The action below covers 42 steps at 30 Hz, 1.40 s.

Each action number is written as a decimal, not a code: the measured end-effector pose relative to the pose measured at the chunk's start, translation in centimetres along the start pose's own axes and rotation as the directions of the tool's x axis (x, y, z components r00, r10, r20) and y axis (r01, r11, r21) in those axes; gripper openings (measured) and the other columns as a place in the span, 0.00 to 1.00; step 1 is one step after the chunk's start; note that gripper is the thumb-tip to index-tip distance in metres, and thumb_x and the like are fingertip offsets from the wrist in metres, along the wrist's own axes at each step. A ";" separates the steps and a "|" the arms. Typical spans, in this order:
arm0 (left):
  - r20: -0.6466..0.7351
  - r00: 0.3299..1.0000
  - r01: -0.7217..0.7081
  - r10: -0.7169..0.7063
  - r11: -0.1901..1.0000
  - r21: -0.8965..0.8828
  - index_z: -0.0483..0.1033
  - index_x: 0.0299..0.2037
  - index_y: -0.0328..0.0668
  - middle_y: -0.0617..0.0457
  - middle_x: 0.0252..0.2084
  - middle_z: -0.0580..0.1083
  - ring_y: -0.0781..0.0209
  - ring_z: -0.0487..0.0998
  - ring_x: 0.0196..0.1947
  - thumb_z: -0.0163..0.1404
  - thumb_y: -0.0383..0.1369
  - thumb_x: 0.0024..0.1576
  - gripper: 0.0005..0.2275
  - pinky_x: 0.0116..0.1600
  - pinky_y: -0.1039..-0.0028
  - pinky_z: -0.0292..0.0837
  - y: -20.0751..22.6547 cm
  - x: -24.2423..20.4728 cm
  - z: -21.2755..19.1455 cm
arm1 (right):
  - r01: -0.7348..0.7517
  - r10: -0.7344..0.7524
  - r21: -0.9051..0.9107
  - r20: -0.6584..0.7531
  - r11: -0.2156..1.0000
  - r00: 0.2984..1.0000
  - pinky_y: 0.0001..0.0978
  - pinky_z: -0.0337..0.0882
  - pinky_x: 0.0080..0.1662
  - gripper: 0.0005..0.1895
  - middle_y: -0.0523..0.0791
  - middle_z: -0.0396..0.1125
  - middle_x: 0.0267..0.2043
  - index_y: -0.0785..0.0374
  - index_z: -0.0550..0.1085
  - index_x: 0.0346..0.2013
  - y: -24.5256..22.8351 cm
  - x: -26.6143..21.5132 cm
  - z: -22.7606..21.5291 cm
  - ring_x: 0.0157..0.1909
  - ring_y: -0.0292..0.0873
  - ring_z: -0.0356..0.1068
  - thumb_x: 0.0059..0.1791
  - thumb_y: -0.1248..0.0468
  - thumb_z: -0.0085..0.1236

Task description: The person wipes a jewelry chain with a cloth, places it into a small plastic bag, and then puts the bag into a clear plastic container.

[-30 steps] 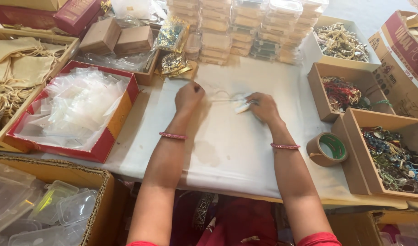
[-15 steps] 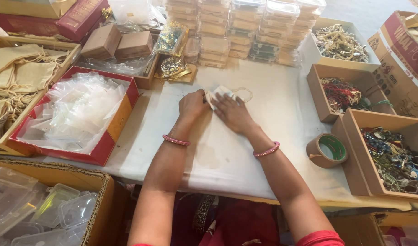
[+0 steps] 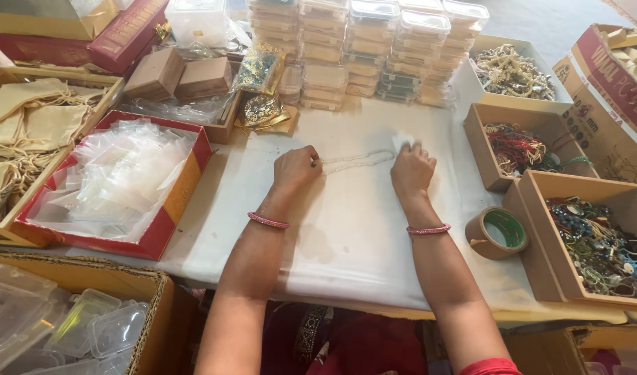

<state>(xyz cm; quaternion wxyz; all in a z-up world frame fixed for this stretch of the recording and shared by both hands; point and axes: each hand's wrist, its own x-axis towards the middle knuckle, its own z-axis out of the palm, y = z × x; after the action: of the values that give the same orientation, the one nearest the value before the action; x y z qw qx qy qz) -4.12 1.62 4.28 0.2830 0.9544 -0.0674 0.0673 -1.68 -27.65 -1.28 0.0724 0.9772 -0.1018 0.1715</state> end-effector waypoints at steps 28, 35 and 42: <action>-0.181 0.974 -0.125 0.136 0.990 0.071 0.80 0.39 0.44 0.47 0.41 0.78 0.44 0.80 0.40 0.57 0.38 0.56 0.08 0.46 0.55 0.74 -1.7 1.0 2.4 | 0.244 -0.089 0.391 -0.375 0.887 0.923 0.50 0.71 0.54 0.06 0.51 0.75 0.41 0.63 0.79 0.34 -1.5 -0.9 -2.2 0.46 0.54 0.73 0.51 0.66 0.55; -0.263 0.957 -0.091 0.120 0.989 0.120 0.80 0.40 0.43 0.45 0.40 0.78 0.43 0.81 0.40 0.57 0.36 0.54 0.08 0.46 0.55 0.76 -2.2 0.9 2.5 | 0.769 -0.626 0.355 -0.447 0.532 0.639 0.55 0.59 0.65 0.24 0.52 0.62 0.68 0.59 0.73 0.61 -8.1 -5.2 -6.8 0.67 0.57 0.62 0.54 0.53 0.52; -0.205 0.973 -0.092 0.108 0.992 0.087 0.79 0.39 0.45 0.47 0.40 0.78 0.45 0.81 0.39 0.60 0.42 0.53 0.12 0.44 0.56 0.75 -2.4 1.3 2.7 | 0.160 -0.242 0.547 0.081 0.822 0.967 0.46 0.71 0.59 0.21 0.48 0.75 0.53 0.53 0.80 0.51 -5.1 -3.2 -8.0 0.54 0.53 0.73 0.56 0.45 0.49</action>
<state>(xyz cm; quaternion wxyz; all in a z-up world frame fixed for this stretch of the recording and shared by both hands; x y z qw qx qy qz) -2.22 2.06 0.98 0.2479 0.9476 -0.0827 0.1839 -6.02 -20.77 4.48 -0.1934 0.9734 0.0489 0.1123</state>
